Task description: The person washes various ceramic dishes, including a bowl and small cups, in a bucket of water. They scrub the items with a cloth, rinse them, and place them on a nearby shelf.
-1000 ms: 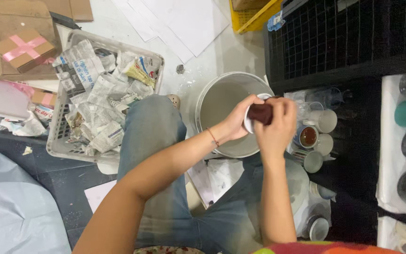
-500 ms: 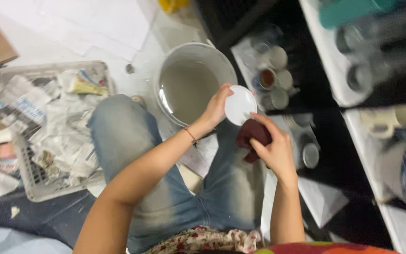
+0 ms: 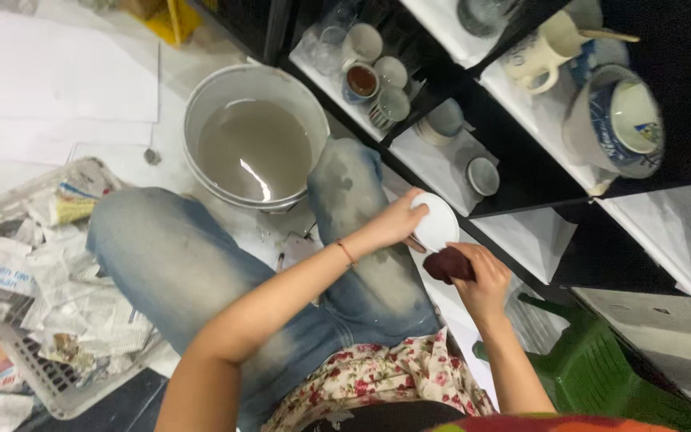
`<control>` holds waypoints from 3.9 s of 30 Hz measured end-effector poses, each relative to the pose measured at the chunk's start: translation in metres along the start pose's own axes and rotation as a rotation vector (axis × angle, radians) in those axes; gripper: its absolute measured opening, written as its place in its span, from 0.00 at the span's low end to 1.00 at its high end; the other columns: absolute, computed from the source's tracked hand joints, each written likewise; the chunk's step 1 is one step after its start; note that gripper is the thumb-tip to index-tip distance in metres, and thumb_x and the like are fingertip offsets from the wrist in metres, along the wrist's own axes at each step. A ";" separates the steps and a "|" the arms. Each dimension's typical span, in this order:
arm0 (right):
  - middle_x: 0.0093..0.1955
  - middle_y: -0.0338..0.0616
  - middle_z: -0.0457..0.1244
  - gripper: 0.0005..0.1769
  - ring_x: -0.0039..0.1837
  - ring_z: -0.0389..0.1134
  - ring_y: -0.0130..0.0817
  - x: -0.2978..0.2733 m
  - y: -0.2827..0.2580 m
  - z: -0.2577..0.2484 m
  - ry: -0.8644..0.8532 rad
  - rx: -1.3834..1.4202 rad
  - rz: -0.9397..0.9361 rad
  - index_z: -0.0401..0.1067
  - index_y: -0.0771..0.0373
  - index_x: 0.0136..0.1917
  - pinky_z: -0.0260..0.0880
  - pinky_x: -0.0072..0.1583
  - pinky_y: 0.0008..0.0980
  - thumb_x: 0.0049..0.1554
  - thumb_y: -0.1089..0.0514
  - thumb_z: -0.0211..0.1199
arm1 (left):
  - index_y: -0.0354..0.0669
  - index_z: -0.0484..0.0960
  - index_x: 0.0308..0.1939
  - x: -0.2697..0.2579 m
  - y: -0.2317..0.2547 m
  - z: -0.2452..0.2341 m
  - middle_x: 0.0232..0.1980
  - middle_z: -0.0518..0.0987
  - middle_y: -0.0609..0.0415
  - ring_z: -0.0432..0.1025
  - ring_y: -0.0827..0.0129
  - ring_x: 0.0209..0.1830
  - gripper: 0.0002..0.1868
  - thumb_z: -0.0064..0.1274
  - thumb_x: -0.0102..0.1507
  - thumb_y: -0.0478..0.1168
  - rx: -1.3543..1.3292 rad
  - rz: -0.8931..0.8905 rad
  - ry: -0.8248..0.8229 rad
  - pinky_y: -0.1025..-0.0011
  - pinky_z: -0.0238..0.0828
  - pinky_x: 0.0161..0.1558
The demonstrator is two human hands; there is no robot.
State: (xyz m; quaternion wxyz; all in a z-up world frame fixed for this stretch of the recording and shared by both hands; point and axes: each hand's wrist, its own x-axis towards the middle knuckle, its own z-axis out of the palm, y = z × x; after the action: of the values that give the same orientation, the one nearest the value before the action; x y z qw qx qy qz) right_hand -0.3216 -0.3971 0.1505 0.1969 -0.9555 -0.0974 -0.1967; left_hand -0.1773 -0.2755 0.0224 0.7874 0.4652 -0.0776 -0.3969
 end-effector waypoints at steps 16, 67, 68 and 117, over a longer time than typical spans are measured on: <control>0.45 0.50 0.70 0.19 0.46 0.73 0.49 -0.019 0.113 0.058 0.132 -0.280 0.257 0.75 0.61 0.52 0.72 0.49 0.42 0.49 0.59 0.77 | 0.36 0.76 0.55 0.174 -0.138 0.048 0.44 0.74 0.54 0.68 0.68 0.41 0.13 0.50 0.72 0.42 -0.444 0.047 0.168 0.67 0.71 0.45; 0.67 0.55 0.67 0.21 0.68 0.68 0.45 0.077 0.245 0.225 0.230 0.259 0.565 0.62 0.68 0.69 0.67 0.71 0.40 0.72 0.52 0.57 | 0.42 0.72 0.63 0.187 -0.025 -0.017 0.62 0.73 0.35 0.68 0.37 0.60 0.35 0.50 0.58 0.59 0.688 -0.081 0.543 0.45 0.66 0.56; 0.69 0.54 0.64 0.24 0.68 0.66 0.44 0.072 0.241 0.220 0.252 0.340 0.674 0.58 0.68 0.72 0.66 0.70 0.38 0.70 0.50 0.53 | 0.41 0.71 0.63 0.172 -0.015 -0.016 0.61 0.73 0.33 0.68 0.35 0.58 0.38 0.51 0.58 0.63 0.765 -0.113 0.486 0.44 0.66 0.54; 0.58 0.50 0.68 0.28 0.60 0.68 0.35 0.193 -0.085 0.518 -0.485 0.894 0.118 0.70 0.67 0.63 0.70 0.59 0.33 0.55 0.54 0.75 | 0.44 0.59 0.70 -0.139 0.125 -0.435 0.66 0.66 0.35 0.73 0.39 0.55 0.33 0.51 0.61 0.34 0.671 -0.263 1.722 0.48 0.71 0.56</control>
State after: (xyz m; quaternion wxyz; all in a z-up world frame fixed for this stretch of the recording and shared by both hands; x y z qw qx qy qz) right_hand 0.0048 -0.0841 -0.1786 0.5688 -0.8000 -0.1610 0.1029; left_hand 0.0118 0.1450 -0.0857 0.3467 0.8072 0.4758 0.0419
